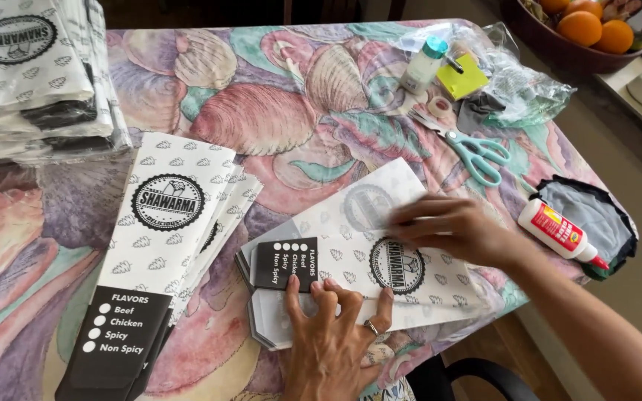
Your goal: Folding and securing paper shawarma wraps with tape at a workspace.
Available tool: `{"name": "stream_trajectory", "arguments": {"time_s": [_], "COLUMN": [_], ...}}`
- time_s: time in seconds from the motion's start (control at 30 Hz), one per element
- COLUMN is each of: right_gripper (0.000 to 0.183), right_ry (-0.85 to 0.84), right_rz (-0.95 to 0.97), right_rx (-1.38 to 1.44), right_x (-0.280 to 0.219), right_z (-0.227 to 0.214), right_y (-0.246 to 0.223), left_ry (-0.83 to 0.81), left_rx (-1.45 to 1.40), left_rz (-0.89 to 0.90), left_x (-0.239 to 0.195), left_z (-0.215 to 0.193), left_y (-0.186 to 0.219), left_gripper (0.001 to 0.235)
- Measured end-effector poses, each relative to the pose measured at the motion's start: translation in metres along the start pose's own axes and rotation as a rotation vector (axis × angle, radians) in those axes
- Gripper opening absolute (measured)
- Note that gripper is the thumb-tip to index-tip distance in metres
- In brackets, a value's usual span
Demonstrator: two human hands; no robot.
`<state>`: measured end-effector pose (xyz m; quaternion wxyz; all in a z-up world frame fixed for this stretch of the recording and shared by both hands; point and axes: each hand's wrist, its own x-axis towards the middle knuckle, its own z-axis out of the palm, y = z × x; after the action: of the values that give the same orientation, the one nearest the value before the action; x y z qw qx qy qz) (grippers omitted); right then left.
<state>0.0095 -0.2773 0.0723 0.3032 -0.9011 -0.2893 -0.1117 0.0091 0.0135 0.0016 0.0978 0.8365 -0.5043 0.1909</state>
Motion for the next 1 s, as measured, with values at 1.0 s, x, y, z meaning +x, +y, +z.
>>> {"name": "stream_trajectory", "arguments": {"time_s": [1.0], "right_gripper": [0.018], "right_ry": [0.32], "right_rz": [0.148], "right_rx": [-0.433], "right_x": [-0.076], "right_z": [0.03], "right_y": [-0.109], "left_ry": [-0.039], "left_rx": [0.155], "left_rz": [0.012], "left_x": [-0.005], "left_z": [0.003], "left_y": [-0.006], "left_gripper": [0.133]}}
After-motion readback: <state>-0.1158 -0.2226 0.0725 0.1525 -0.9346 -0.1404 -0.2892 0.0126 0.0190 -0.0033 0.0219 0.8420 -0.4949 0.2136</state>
